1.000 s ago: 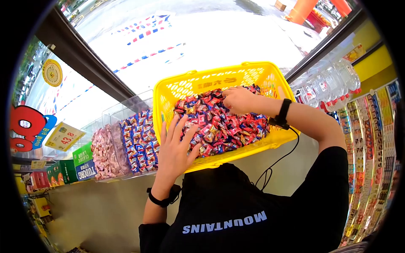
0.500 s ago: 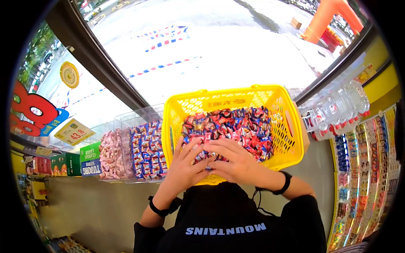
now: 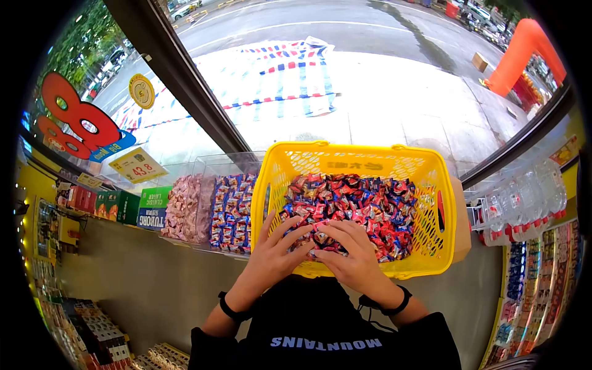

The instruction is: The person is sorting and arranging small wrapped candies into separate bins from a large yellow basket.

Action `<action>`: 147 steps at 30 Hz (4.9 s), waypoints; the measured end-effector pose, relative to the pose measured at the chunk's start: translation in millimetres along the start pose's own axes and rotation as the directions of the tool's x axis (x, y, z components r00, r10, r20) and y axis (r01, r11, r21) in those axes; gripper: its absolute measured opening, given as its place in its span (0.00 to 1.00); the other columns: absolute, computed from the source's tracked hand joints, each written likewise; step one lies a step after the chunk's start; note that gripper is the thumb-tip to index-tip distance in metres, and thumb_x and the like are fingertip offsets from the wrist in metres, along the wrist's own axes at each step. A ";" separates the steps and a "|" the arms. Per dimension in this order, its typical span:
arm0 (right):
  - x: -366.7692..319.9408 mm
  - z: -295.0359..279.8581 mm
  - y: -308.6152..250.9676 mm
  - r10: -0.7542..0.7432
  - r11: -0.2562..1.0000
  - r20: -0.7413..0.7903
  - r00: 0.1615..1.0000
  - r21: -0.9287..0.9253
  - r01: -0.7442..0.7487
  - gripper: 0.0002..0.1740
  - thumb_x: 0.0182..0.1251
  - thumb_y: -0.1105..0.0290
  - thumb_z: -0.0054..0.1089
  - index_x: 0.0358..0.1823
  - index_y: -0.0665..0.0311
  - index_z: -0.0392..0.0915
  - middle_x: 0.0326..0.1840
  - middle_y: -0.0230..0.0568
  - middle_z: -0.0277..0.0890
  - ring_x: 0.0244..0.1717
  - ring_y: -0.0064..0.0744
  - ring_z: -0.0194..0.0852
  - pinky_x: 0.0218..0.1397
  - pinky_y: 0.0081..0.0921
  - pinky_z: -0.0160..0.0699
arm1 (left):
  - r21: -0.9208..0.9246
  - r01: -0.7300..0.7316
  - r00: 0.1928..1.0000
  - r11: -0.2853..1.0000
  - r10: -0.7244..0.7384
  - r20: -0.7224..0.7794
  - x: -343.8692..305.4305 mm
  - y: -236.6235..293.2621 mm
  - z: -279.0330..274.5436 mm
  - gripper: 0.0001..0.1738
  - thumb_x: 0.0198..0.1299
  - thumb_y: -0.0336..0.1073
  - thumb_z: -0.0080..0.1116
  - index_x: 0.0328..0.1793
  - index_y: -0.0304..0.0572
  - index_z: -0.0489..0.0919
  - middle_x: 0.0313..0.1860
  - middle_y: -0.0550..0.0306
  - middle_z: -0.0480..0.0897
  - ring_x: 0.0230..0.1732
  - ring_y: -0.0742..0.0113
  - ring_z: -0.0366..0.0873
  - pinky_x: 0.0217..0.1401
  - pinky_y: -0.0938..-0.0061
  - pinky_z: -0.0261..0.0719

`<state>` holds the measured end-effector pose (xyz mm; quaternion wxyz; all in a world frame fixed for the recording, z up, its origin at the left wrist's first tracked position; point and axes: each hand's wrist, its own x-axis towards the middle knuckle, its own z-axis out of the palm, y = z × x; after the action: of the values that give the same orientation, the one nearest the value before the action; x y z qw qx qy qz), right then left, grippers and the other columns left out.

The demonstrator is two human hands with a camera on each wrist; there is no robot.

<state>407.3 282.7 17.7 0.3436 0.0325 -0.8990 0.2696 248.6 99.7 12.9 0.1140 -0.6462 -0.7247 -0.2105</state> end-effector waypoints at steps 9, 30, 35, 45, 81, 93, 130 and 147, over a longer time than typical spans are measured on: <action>-1.6 18.3 -14.4 -0.069 0.997 -0.002 0.998 -0.019 0.069 0.11 0.60 0.74 0.75 0.45 0.61 0.90 0.70 0.43 0.84 0.74 0.52 0.80 0.76 0.57 0.78 | -0.093 -0.004 1.000 0.996 0.004 0.000 -18.2 -13.1 -16.8 0.22 0.63 0.42 0.77 0.64 0.59 0.88 0.73 0.65 0.83 0.82 0.55 0.76 0.91 0.35 0.60; 57.3 151.3 -81.3 0.201 0.908 -0.077 0.977 -0.360 -0.215 0.19 0.61 0.75 0.77 0.55 0.58 0.91 0.72 0.52 0.81 0.75 0.59 0.78 0.80 0.60 0.75 | -0.296 0.120 0.993 0.948 -0.119 0.022 -113.3 -202.7 -53.8 0.18 0.54 0.36 0.81 0.51 0.53 0.90 0.76 0.53 0.81 0.85 0.41 0.69 0.91 0.34 0.58; 57.8 154.4 -81.9 0.215 0.909 -0.087 0.973 -0.346 -0.232 0.19 0.59 0.76 0.78 0.53 0.60 0.90 0.73 0.52 0.80 0.74 0.59 0.78 0.79 0.56 0.76 | -0.244 0.145 0.989 0.959 -0.141 0.037 -107.4 -203.0 -40.7 0.17 0.54 0.36 0.82 0.51 0.54 0.90 0.78 0.53 0.80 0.86 0.39 0.68 0.91 0.33 0.57; 53.0 151.2 -78.0 0.182 0.951 -0.105 0.978 -0.235 -0.203 0.17 0.59 0.76 0.78 0.51 0.60 0.90 0.72 0.50 0.79 0.74 0.59 0.77 0.78 0.54 0.78 | 0.017 -0.043 0.961 0.999 0.037 0.274 -76.0 -190.3 -0.2 0.38 0.54 0.30 0.81 0.73 0.66 0.85 0.88 0.56 0.69 0.92 0.43 0.57 0.94 0.31 0.48; -42.4 -15.4 -28.7 0.319 0.771 -0.231 0.919 -0.501 -0.393 0.16 0.61 0.74 0.79 0.50 0.60 0.88 0.62 0.43 0.85 0.63 0.51 0.83 0.70 0.49 0.81 | -0.154 -0.214 0.975 0.965 0.220 0.025 55.3 -75.4 -90.9 0.31 0.59 0.36 0.80 0.71 0.54 0.87 0.81 0.48 0.77 0.85 0.39 0.70 0.89 0.39 0.65; -60.0 -40.8 7.9 0.301 0.789 -0.325 0.897 -0.443 -0.425 0.11 0.59 0.73 0.78 0.43 0.61 0.87 0.60 0.43 0.85 0.61 0.49 0.84 0.67 0.47 0.82 | -0.258 -0.501 0.802 0.826 0.555 0.222 230.2 -20.0 36.8 0.20 0.68 0.46 0.73 0.64 0.53 0.89 0.77 0.46 0.80 0.79 0.41 0.75 0.84 0.47 0.70; 12.3 55.5 -59.4 0.216 0.951 -0.175 0.961 -0.186 -0.248 0.14 0.58 0.71 0.82 0.44 0.63 0.87 0.66 0.41 0.83 0.69 0.51 0.80 0.73 0.53 0.77 | -0.264 -0.254 0.940 0.930 0.302 0.159 39.3 -63.7 -52.8 0.14 0.52 0.41 0.83 0.43 0.53 0.91 0.71 0.60 0.83 0.87 0.47 0.67 0.92 0.37 0.57; 68.1 147.9 -75.8 0.240 0.951 -0.176 0.955 -0.153 -0.268 0.08 0.61 0.71 0.82 0.38 0.64 0.90 0.68 0.48 0.83 0.71 0.58 0.79 0.78 0.55 0.74 | -0.227 -0.081 0.967 0.970 0.022 -0.253 -55.2 -143.7 -42.4 0.18 0.49 0.38 0.85 0.47 0.56 0.92 0.71 0.57 0.84 0.81 0.45 0.73 0.88 0.33 0.62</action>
<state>285.1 151.8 4.5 0.3764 -0.1351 -0.8864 0.2333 110.3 20.5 3.6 0.1318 -0.6424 -0.6574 -0.3712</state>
